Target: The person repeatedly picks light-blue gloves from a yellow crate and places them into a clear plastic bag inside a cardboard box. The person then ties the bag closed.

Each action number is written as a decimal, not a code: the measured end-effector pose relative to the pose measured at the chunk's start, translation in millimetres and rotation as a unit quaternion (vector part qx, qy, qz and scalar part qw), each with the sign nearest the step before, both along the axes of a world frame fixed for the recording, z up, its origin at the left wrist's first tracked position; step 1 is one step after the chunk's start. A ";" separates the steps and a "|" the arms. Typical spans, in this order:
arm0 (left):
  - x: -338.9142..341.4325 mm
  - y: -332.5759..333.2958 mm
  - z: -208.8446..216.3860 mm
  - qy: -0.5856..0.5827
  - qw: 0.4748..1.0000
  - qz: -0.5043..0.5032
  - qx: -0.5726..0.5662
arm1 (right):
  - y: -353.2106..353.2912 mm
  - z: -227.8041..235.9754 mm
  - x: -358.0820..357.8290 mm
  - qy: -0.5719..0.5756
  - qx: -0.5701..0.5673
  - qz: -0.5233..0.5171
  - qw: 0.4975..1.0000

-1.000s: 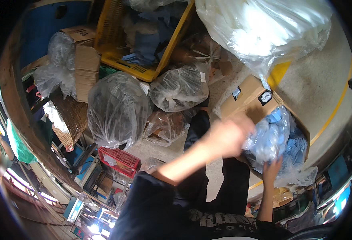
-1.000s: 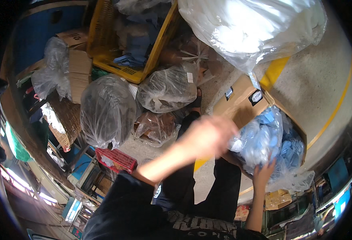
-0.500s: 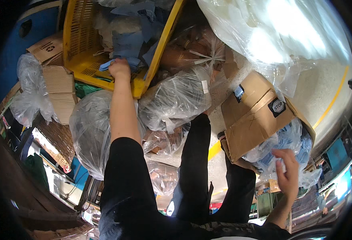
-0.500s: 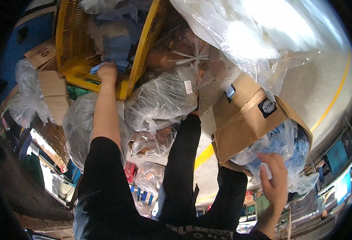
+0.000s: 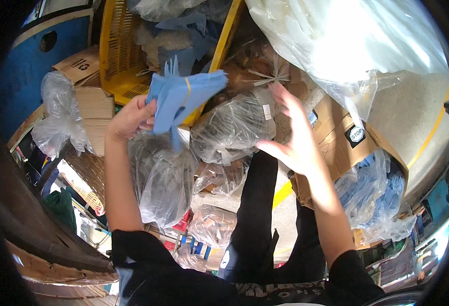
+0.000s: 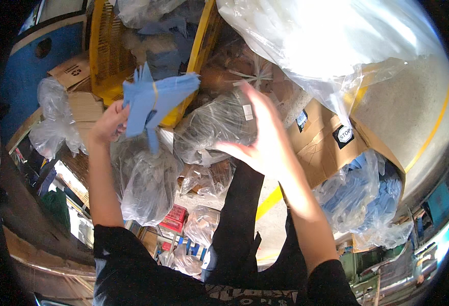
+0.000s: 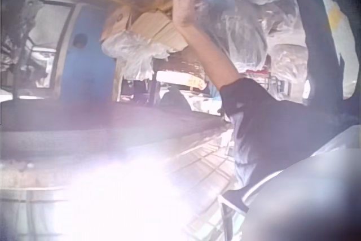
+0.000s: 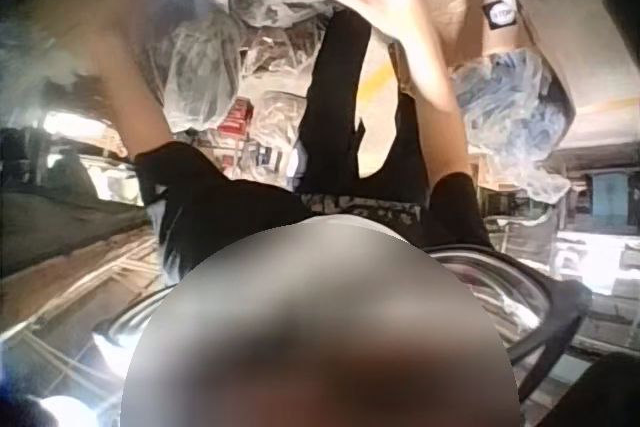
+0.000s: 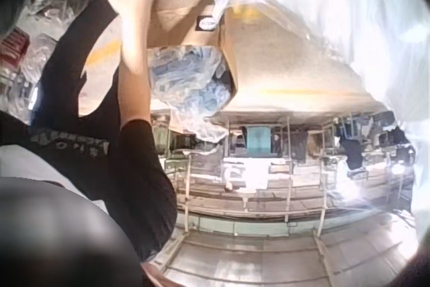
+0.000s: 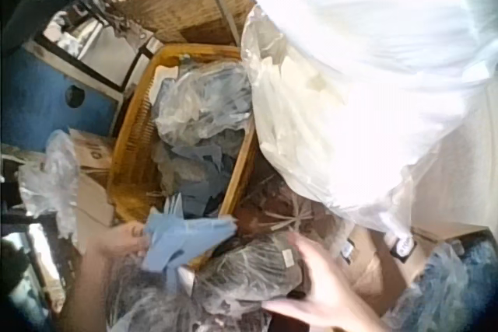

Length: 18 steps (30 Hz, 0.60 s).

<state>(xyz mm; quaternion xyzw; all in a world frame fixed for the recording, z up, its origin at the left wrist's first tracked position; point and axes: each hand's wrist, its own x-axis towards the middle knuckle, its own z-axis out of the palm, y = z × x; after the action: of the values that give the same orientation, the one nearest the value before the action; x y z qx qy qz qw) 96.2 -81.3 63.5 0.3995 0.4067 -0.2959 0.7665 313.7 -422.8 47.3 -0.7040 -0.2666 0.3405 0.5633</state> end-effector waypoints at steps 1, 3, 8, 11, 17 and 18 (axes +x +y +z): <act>-0.7 -20.4 8.5 0.015 0.996 0.048 0.076 | 26.3 -12.1 -6.8 0.024 -0.008 -0.012 1.000; 1.7 -50.4 13.5 -0.028 0.980 0.162 0.111 | 56.2 -24.3 -15.9 0.141 0.029 0.017 0.989; 19.4 -8.0 -31.2 0.005 0.994 -0.017 -0.105 | 39.6 -29.6 -28.3 0.175 0.052 0.096 0.978; 22.0 18.2 -111.6 0.197 0.931 -0.195 0.238 | -11.0 -30.8 -32.9 0.314 0.003 -0.043 0.949; 19.9 1.6 -246.8 0.277 0.730 -0.313 0.541 | -145.8 -64.4 22.7 0.352 -0.113 -0.090 0.925; 24.9 -7.8 -259.1 0.280 0.738 -0.290 0.541 | -159.9 -70.3 35.2 0.346 -0.114 -0.082 0.928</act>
<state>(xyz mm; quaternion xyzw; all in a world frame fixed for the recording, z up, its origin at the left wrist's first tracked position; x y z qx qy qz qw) 121.0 -89.1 -195.6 0.7450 0.5587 -0.3325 0.1492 348.8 -582.7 -23.0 -0.6212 0.0441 0.5439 0.5624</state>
